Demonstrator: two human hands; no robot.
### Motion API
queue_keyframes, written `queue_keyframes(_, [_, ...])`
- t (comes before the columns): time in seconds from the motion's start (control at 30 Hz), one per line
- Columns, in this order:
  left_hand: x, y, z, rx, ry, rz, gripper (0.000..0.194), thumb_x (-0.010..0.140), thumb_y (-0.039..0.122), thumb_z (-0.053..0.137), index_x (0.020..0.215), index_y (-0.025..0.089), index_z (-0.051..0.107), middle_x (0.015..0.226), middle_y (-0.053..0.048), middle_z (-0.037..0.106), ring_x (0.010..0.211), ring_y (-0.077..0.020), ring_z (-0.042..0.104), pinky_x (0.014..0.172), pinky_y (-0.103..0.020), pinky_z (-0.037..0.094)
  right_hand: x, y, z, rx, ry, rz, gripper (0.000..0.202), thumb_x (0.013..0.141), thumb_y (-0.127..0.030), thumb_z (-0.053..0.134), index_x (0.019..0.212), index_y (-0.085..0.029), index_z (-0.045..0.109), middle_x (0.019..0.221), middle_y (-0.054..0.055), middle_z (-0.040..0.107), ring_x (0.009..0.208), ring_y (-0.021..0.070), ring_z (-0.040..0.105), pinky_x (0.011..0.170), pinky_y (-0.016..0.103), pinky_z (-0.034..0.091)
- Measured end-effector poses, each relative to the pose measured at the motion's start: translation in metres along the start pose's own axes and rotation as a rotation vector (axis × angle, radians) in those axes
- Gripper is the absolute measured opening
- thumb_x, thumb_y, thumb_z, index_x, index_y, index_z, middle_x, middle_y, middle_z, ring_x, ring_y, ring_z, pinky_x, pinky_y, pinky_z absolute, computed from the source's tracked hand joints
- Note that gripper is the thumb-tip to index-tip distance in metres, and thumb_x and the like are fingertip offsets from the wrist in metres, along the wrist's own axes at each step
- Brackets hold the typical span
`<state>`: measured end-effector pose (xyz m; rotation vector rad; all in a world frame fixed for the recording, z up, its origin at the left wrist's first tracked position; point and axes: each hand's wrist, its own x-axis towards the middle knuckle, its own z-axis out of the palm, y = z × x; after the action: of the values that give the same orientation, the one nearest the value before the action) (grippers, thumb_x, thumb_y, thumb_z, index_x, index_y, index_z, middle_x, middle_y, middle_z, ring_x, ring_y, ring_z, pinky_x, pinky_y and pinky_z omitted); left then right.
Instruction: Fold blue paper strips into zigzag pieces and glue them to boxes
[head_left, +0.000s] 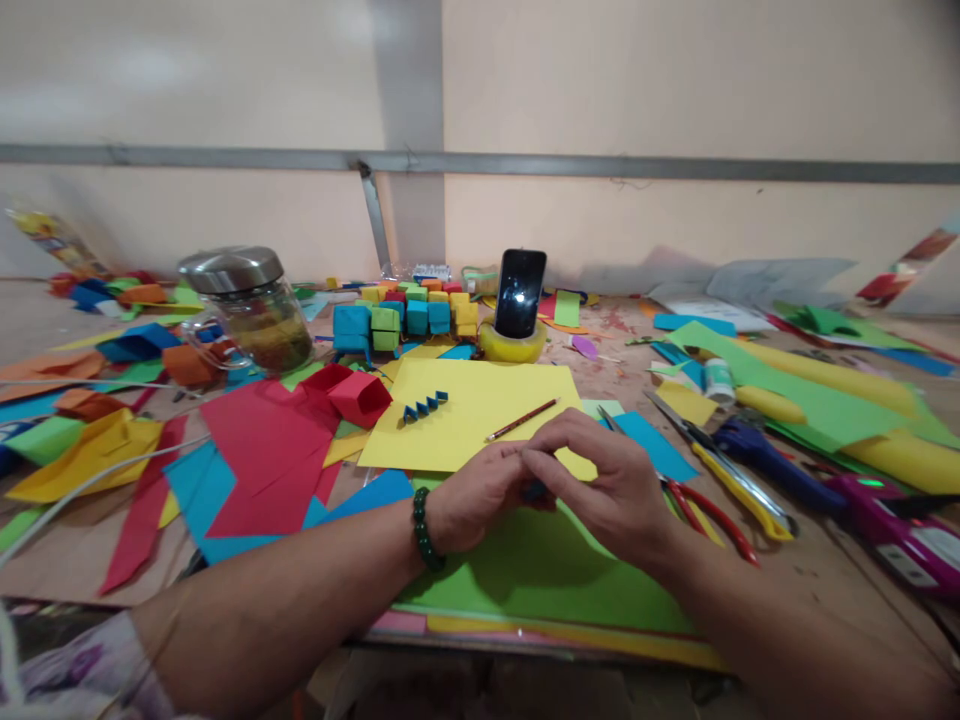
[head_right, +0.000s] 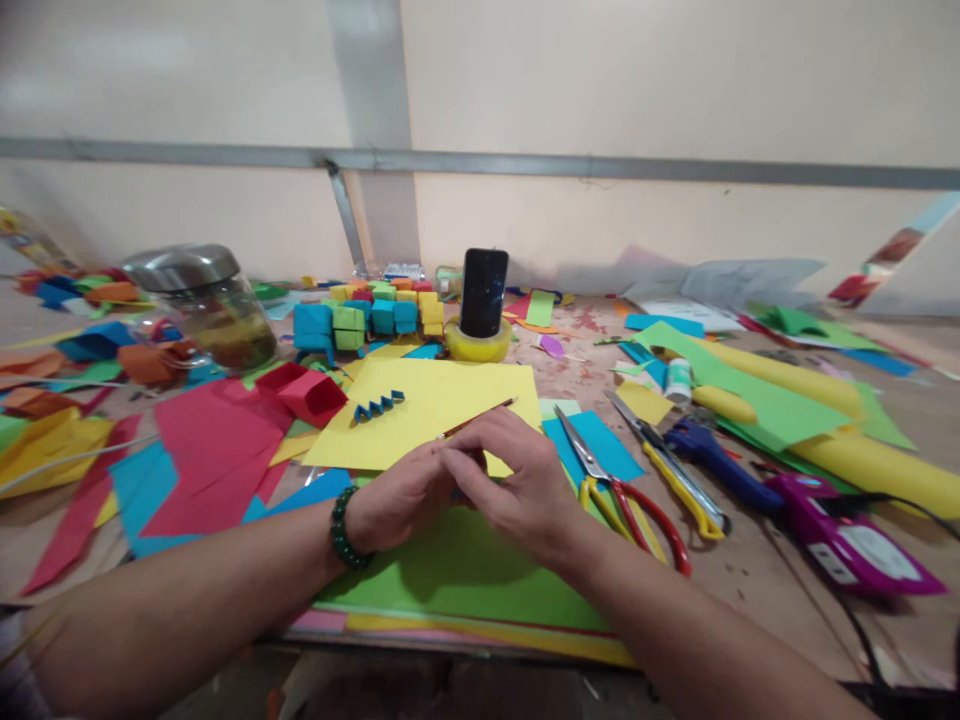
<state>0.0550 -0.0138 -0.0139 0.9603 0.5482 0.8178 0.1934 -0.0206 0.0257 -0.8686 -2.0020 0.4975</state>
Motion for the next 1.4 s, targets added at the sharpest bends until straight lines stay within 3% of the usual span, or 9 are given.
queue_keyframes(0.2, [0.000,-0.001,-0.001,-0.064,-0.002,0.012,0.017,0.078,0.030,0.058,0.072,0.015,0.053,0.072,0.001,0.045,0.068,-0.0109,0.042,0.064,-0.025,0.037,0.000,0.004,-0.001,-0.010,-0.015,0.013,0.011,0.085,-0.018,0.058,0.075,-0.018,0.063,0.073,0.002,0.064,0.072,0.0137,0.058,0.069,0.027,0.046])
queue_keyframes(0.43, [-0.003,0.013,-0.002,-0.125,0.048,-0.042,0.015,0.059,0.016,0.069,0.069,0.013,0.058,0.070,0.001,0.050,0.065,-0.0094,0.048,0.063,-0.023,0.038,0.004,0.024,-0.009,-0.009,0.127,0.177,0.020,0.091,-0.031,0.049,0.085,-0.018,0.063,0.080,0.003,0.065,0.075,0.0143,0.059,0.069,0.027,0.047])
queue_keyframes(0.63, [0.000,0.023,-0.016,-0.311,0.086,-0.002,0.010,0.065,0.015,0.061,0.075,0.013,0.059,0.061,0.001,0.051,0.060,-0.0088,0.050,0.064,-0.021,0.040,0.013,0.029,-0.027,0.242,-0.100,0.341,0.029,0.089,-0.041,0.052,0.085,-0.016,0.067,0.071,0.003,0.067,0.066,0.0127,0.061,0.063,0.026,0.051])
queue_keyframes(0.73, [0.001,0.026,-0.022,-0.370,0.104,0.013,0.009,0.065,0.015,0.061,0.073,0.013,0.059,0.058,0.001,0.051,0.058,-0.0088,0.050,0.064,-0.020,0.041,0.013,0.025,-0.032,0.443,-0.171,0.378,0.025,0.082,-0.037,0.063,0.096,-0.018,0.068,0.072,0.001,0.069,0.065,0.0118,0.062,0.064,0.026,0.053])
queue_keyframes(0.83, [0.000,0.026,-0.022,-0.368,0.115,0.007,0.010,0.066,0.017,0.063,0.074,0.013,0.060,0.060,0.001,0.055,0.058,-0.0087,0.053,0.064,-0.020,0.042,0.010,0.022,-0.031,0.572,-0.199,0.400,0.026,0.072,-0.030,0.074,0.095,-0.020,0.070,0.083,0.003,0.072,0.073,0.0135,0.065,0.070,0.028,0.055])
queue_keyframes(1.0, [0.001,0.023,-0.018,-0.096,0.127,0.112,0.014,0.072,0.024,0.068,0.083,0.015,0.066,0.074,-0.002,0.066,0.070,-0.0114,0.059,0.072,-0.024,0.045,0.008,0.025,-0.024,0.640,-0.155,0.434,0.023,0.067,-0.028,0.077,0.088,-0.019,0.072,0.083,0.003,0.073,0.075,0.0152,0.067,0.073,0.030,0.055])
queue_keyframes(1.17, [0.002,0.021,-0.017,0.328,0.282,0.293,0.033,0.077,0.029,0.067,0.107,0.016,0.068,0.110,-0.007,0.068,0.104,-0.0186,0.058,0.096,-0.030,0.040,0.006,0.029,-0.019,0.497,-0.061,0.384,0.026,0.068,-0.030,0.077,0.091,-0.020,0.073,0.083,0.004,0.073,0.075,0.0171,0.068,0.074,0.033,0.056])
queue_keyframes(1.27, [0.003,0.017,-0.017,0.439,0.338,0.351,0.038,0.076,0.025,0.067,0.112,0.015,0.066,0.110,-0.008,0.069,0.101,-0.0200,0.061,0.094,-0.033,0.043,0.004,0.030,-0.015,0.320,-0.034,0.341,0.027,0.070,-0.033,0.074,0.093,-0.019,0.073,0.086,0.006,0.074,0.077,0.0193,0.068,0.073,0.034,0.055])
queue_keyframes(1.4, [0.004,0.012,-0.018,0.465,0.300,0.371,0.033,0.077,0.021,0.063,0.109,0.016,0.068,0.101,-0.007,0.072,0.094,-0.0194,0.064,0.088,-0.032,0.047,0.003,0.029,-0.010,0.223,-0.026,0.310,0.022,0.073,-0.033,0.071,0.089,-0.018,0.073,0.084,0.006,0.074,0.077,0.0193,0.067,0.072,0.034,0.055])
